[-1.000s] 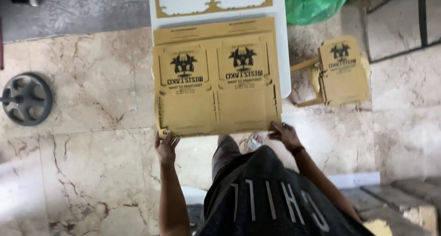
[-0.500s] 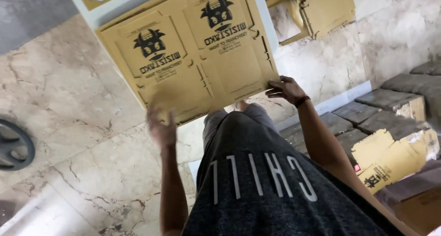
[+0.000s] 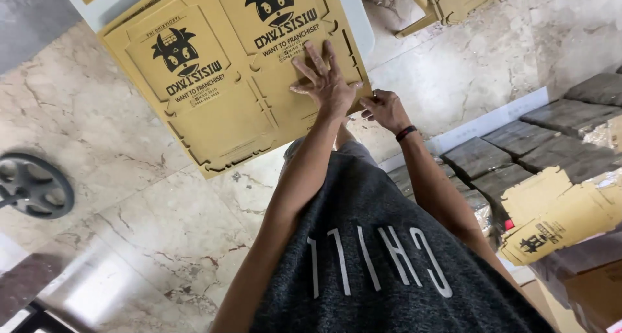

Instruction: The person assembles flat cardboard boxes by folding the flaps and tucking the tabs into slots to form the box structure. They repeat this process for multiple boxes, stacking the finished ones on a table.

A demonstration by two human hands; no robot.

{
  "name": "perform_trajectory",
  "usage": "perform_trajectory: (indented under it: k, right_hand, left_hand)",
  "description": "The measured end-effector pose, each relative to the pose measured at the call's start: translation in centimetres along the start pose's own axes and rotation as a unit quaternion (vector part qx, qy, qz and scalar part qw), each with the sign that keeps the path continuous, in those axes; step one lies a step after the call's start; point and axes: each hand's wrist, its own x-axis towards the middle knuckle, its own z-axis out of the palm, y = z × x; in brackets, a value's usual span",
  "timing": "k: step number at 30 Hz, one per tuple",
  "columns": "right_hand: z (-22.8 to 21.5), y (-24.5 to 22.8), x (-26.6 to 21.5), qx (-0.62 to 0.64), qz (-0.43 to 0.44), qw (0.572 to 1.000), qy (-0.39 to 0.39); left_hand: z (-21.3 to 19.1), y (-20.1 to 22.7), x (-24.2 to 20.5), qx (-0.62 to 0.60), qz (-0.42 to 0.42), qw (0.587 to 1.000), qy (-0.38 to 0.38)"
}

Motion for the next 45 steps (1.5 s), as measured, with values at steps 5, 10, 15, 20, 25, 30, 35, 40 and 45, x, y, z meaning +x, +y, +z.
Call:
perform_trajectory:
  k: [5,10,15,20,25,30,35,40,45]
  right_hand:
    - [1.8,2.5,0.5,-0.211,-0.281,0.928,0.126]
    - [0.7,-1.8,-1.8,-0.054,-0.105,0.989,0.088]
    - [2.4,-3.5,-3.1,0.256,0.117,0.958,0.052]
    - [5.2,-4.1,-2.6,0.287,0.146,0.931,0.169]
    - [6.6,-4.1,-1.5,0.292,0.172,0.911,0.237]
    - [8.7,-2.6,1.0,0.26,0.161,0.88,0.364]
    - [9.1,-0.6,2.4,0.006,0.122,0.892,0.435]
    - [7.2,-2.6,-1.3,0.129,0.083,0.928,0.339]
    - [0.1,-3.5,-5.4,0.247,0.128,0.96,-0.009]
  left_hand:
    - [0.6,0.8,0.5,-0.019,-0.022,0.999,0.039]
    - [-2.2,0.6,0.0,-0.027,-0.015,0.999,-0.026]
    - [-4.9,-1.4,-0.8,-0.043,0.047,0.99,-0.125]
    - [-6.7,-1.4,-1.8,0.051,0.071,0.979,-0.182]
    - [-8.1,-1.0,-2.5,0.064,0.072,0.972,-0.213]
    - [-8.1,-1.2,-2.4,0.046,0.087,0.971,-0.218]
    - [-8.0,-1.1,-2.1,0.054,0.076,0.972,-0.216]
    - [-8.4,-1.9,-2.4,0.019,0.09,0.974,-0.206]
    - [-6.5,-3.1,-2.6,-0.002,0.109,0.98,-0.167]
